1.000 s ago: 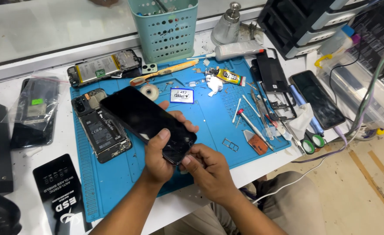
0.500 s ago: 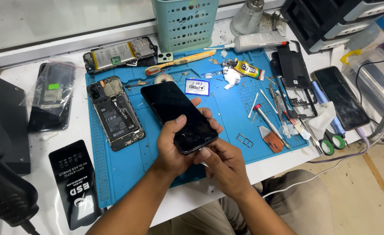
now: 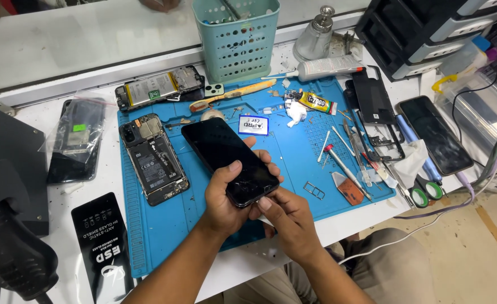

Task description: Testing a mobile phone's charging port and using a pry tool to disassemble the casing

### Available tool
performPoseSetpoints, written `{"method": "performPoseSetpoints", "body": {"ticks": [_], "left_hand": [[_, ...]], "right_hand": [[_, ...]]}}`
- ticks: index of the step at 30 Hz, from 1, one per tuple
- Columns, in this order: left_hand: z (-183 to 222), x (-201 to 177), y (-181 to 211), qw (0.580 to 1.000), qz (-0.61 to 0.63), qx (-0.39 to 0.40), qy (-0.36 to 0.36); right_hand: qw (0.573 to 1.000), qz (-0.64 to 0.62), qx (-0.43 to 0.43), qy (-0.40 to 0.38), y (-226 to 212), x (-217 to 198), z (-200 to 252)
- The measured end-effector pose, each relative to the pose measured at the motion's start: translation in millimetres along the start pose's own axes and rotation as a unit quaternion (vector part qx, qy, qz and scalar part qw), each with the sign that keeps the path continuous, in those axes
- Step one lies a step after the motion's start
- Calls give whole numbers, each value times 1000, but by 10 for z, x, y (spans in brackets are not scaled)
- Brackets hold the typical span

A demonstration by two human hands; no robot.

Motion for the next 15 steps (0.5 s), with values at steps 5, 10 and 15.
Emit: {"method": "performPoseSetpoints", "body": {"ticks": [5,10,15], "left_hand": [[4,9,-6,1000,-9,-3,6],[-5,8,-3,1000,-17,-15,6],[4,39,-7,998,-58,-9,-9]], "right_hand": [[1000,-10,2,-3,4,-9,12],[1000,-22,0,-5,-34,7,5],[999,-18,-10,-32,-43,3,16]]}}
Point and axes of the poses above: each hand's wrist, its own z-axis away from the middle knuckle, its own x-axis out of the palm, y = z × x, the point moved 5 cm from there along -z, towards the middle knuckle, and after that the axes turned 6 degrees about y, right-handed, at the moved point
